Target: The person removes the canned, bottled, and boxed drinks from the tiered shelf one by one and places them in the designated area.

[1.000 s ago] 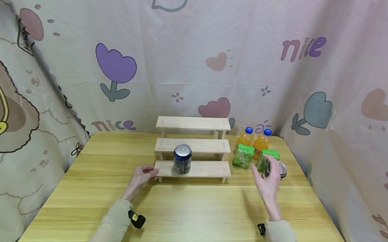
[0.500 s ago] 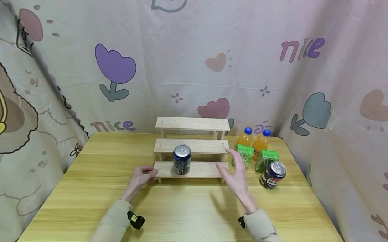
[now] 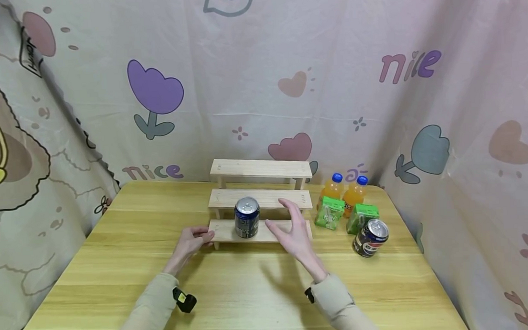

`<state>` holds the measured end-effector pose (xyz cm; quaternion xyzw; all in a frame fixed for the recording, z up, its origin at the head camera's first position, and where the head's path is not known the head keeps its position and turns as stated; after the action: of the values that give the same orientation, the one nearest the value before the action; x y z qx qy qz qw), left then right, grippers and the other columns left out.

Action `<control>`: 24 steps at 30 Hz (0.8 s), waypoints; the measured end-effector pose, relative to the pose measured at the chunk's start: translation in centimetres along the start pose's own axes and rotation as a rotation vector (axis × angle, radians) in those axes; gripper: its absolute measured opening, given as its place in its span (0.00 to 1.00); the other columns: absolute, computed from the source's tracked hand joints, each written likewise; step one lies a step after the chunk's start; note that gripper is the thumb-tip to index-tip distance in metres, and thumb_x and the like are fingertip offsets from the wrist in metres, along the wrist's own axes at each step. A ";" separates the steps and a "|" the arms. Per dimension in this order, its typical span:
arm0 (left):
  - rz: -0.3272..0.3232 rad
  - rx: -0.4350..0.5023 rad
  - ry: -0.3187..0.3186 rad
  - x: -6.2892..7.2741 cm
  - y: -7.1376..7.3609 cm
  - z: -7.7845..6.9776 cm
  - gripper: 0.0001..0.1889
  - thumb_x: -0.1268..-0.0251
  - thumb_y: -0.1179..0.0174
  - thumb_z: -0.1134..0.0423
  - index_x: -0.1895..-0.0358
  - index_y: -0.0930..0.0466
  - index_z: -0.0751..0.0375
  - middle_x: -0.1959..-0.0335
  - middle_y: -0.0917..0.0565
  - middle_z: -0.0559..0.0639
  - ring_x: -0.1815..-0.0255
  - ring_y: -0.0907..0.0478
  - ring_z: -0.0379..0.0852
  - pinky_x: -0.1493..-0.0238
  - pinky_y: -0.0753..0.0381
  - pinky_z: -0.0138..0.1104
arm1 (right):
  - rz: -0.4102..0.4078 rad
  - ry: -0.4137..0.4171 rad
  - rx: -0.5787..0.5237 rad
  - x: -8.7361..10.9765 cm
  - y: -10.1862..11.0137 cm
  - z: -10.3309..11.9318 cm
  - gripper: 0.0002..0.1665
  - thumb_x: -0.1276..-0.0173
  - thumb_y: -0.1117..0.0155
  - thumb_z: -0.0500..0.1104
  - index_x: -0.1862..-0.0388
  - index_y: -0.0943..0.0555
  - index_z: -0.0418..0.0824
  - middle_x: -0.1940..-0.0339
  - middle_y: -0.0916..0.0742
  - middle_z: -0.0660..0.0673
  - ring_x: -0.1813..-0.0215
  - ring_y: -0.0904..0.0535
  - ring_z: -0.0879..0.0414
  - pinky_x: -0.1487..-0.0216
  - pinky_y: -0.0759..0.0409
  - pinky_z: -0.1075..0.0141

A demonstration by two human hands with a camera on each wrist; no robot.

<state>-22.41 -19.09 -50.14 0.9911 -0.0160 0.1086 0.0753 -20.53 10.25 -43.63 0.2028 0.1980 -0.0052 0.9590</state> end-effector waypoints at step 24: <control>-0.017 0.010 0.001 -0.1 -0.1 0.2 0.23 0.26 0.42 0.75 0.38 0.33 0.93 0.49 0.18 0.78 0.66 0.17 0.35 0.62 0.10 0.24 | 0.145 -0.047 -0.095 -2.1 -4.3 0.7 0.44 0.36 0.25 0.45 0.25 0.33 0.37 0.26 0.25 0.35 0.27 0.30 0.37 0.23 0.32 0.34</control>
<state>-22.45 -19.03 -50.34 0.9915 -0.0068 0.1083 0.0715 -22.64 5.86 -43.94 0.1707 0.1600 0.0690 0.9698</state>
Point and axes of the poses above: each hand's wrist, its own x-axis away from the middle knuckle, its own y-axis out of the back of the hand, z = x × y, the point moved 2 cm from there along -x, towards the middle knuckle
